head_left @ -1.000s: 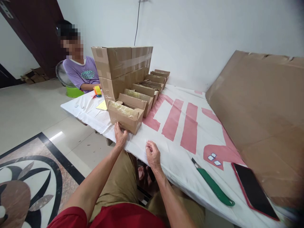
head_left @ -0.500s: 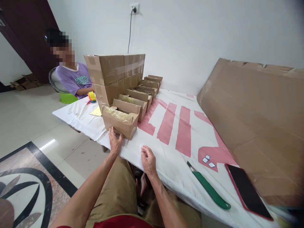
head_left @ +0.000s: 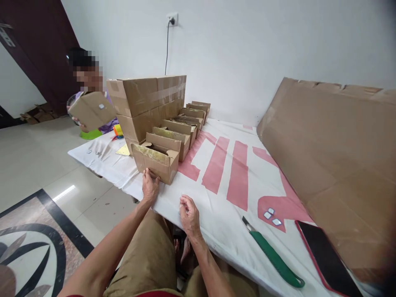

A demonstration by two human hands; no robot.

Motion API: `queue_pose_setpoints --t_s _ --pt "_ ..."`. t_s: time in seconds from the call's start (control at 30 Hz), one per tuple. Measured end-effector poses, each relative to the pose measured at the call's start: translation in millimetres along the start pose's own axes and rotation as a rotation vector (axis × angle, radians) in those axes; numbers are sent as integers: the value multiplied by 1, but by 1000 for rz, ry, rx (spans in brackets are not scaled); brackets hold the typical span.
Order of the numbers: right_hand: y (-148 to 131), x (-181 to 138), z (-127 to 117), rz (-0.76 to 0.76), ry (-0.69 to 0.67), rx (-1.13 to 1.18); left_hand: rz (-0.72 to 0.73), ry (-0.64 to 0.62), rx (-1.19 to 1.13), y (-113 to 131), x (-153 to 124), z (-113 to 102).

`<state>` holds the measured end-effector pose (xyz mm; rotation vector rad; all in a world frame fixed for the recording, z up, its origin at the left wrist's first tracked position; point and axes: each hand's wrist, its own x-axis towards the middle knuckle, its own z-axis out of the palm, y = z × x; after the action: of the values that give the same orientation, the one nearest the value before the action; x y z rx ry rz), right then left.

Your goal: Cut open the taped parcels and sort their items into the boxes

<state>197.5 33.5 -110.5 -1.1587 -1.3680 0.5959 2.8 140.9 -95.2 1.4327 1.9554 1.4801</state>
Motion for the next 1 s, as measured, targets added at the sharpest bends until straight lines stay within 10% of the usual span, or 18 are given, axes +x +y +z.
queue_pose_setpoints --t_s 0.47,0.7,0.83,1.0 --pt "1 7 -8 52 -21 17 49 -44 -17 33 -15 2" --pt "-6 16 -9 132 -74 0 442 9 -36 53 -45 -104" --pt "-31 25 17 142 -179 9 410 228 12 33 7 -170" --pt "-67 47 78 110 -407 19 39 319 -156 -17 107 -211"
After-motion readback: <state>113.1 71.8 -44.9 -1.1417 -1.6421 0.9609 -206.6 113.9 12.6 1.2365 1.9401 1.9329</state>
